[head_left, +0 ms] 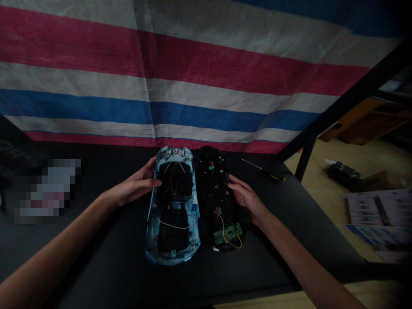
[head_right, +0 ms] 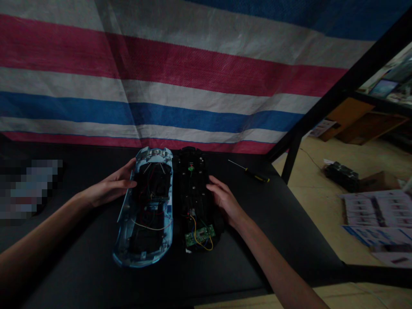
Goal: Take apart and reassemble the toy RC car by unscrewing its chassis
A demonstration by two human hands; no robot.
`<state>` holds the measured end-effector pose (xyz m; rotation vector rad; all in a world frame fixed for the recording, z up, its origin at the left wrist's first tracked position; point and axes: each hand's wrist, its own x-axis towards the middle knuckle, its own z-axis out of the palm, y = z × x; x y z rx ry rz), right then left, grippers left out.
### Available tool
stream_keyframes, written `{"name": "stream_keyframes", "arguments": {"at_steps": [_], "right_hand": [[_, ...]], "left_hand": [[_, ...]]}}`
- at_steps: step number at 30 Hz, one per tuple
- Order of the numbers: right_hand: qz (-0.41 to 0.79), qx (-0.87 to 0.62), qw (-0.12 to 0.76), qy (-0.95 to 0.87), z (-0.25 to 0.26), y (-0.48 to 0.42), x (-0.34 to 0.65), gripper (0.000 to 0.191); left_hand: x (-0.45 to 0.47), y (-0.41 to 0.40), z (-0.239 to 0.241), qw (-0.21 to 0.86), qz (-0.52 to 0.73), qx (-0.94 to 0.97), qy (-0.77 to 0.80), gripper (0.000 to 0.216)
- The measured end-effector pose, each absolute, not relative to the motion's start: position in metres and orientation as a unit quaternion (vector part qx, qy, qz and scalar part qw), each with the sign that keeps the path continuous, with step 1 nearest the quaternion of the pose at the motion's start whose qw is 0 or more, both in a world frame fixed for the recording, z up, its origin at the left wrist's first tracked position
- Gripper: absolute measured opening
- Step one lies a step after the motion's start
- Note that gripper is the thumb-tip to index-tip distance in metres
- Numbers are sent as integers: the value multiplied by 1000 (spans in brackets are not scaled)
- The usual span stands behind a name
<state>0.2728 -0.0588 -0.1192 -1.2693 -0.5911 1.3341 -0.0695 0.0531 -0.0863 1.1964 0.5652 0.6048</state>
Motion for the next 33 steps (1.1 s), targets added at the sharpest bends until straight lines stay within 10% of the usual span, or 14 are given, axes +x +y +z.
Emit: {"name": "stream_keyframes", "arguments": {"at_steps": [33], "right_hand": [[571,-534,575,-239,-117,-60,271,39]], "left_hand": [[-71,54,-89,748,271,548,259,91]]}}
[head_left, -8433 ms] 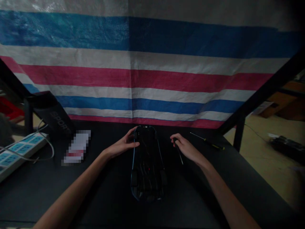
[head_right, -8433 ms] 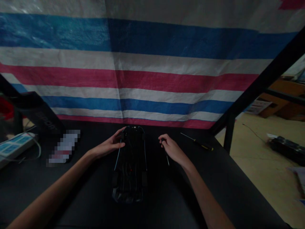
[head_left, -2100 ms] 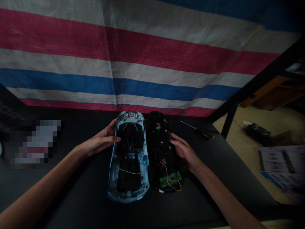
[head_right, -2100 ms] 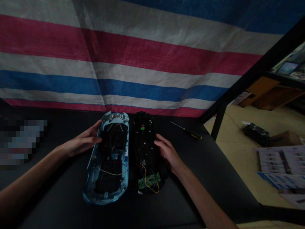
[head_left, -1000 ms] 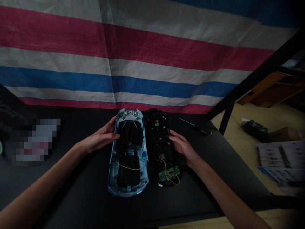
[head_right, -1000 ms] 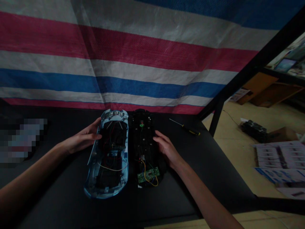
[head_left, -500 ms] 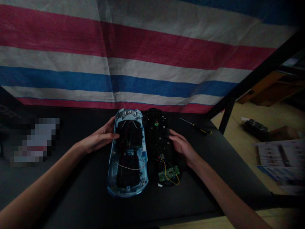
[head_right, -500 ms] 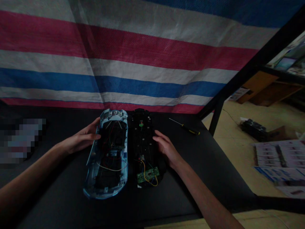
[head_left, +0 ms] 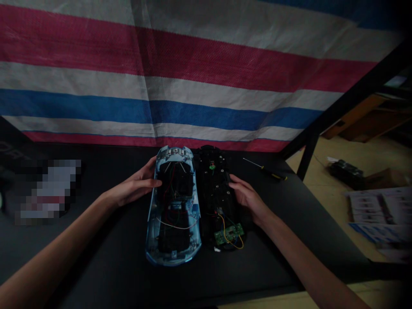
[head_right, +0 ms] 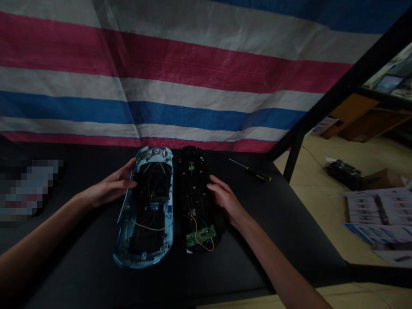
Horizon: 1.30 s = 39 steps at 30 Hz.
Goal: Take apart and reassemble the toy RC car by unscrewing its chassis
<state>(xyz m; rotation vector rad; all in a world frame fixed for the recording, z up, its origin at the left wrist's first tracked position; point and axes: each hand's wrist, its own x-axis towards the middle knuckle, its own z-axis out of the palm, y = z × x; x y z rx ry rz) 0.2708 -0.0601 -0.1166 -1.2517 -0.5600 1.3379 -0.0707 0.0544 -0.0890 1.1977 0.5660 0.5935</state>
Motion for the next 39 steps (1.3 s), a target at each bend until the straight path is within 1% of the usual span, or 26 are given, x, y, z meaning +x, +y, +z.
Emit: {"name": "stream_keyframes", "arguments": {"at_steps": [13,21,27,39], "right_hand": [[576,-534,575,-226,-114,-60,271,38],[590,-517,570,-245,-117,-60,272,40],[585,-526,566,-246,-118,-60,273,42],[578,-527,571,-249,-117,-61,272,39]], "left_hand": [[-70,53,-87,748,269,546,266,90],[-71,54,-89,748,278,546,256,83],[-70,54,-89,754,275,541,252,86],[-71,54,-89,748,274,544,263,88]]}}
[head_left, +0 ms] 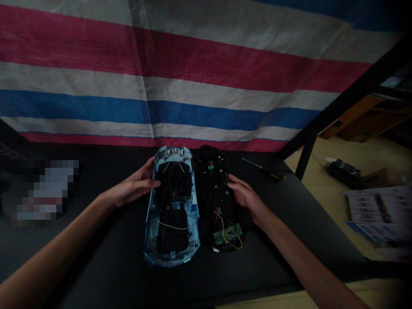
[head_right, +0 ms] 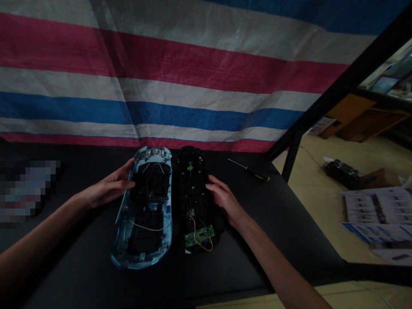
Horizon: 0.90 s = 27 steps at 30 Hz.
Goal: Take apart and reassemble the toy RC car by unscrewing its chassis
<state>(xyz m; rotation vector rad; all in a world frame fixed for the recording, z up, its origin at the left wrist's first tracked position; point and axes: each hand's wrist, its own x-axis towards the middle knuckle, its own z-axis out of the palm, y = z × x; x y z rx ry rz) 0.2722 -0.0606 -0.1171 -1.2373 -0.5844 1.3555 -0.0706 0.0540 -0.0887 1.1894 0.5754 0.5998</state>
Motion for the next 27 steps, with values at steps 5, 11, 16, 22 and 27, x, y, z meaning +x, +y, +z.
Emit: {"name": "stream_keyframes", "arguments": {"at_steps": [5,11,16,22,27], "right_hand": [[580,-535,565,-241,-117,-60,273,39],[590,-519,556,-272,-117,-59,274,41],[583,-529,559,-260,-117,-60,275,42],[592,-533,547,-257,-113,-61,274,46],[600,-530,541,-259,-110,-62,272,42]], "left_hand": [[-70,54,-88,748,274,547,257,88],[-69,53,-88,749,275,539,269,90],[-69,52,-86,748,274,543,267,91],[-67,50,-83,746,276,546,264,90],[-67,49,-82,746,280,548,255,85]]}}
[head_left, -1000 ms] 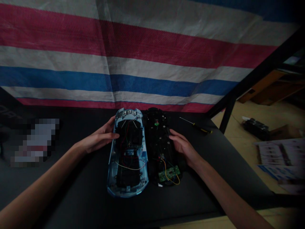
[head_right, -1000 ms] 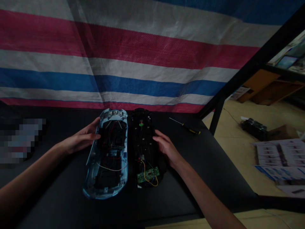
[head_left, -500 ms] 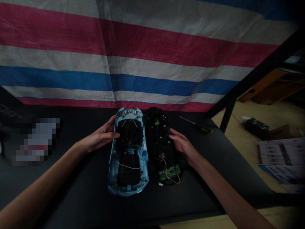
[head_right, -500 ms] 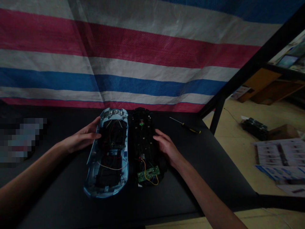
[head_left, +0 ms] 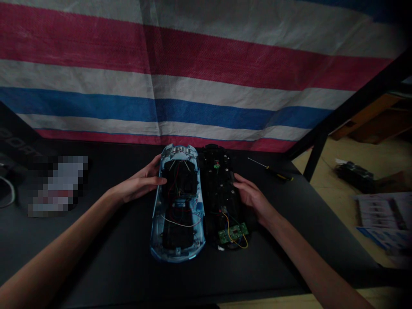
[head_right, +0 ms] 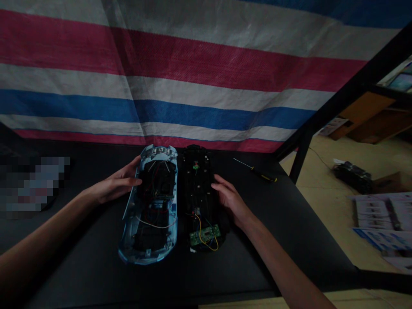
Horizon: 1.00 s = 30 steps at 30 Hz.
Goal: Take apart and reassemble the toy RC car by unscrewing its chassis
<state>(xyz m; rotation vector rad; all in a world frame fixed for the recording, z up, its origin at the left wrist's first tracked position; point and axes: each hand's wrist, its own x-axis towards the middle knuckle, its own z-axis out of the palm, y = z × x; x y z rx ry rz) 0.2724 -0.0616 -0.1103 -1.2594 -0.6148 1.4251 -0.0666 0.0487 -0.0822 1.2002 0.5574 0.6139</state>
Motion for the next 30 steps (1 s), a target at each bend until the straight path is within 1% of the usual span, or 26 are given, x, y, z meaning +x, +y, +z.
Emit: {"name": "stream_keyframes", "arguments": {"at_steps": [12,21,30], "right_hand": [[591,-536,557,-231,-110,-60,271,43],[593,-539,543,-251,-111,-61,274,43],[585,-540,553,-246,-114,-60,274,46]], "left_hand": [[-68,53,-85,746,271,549,262,90],[-69,52,-86,748,271,550,254,87],[-71,55,-90,747,267,556,248,86]]}}
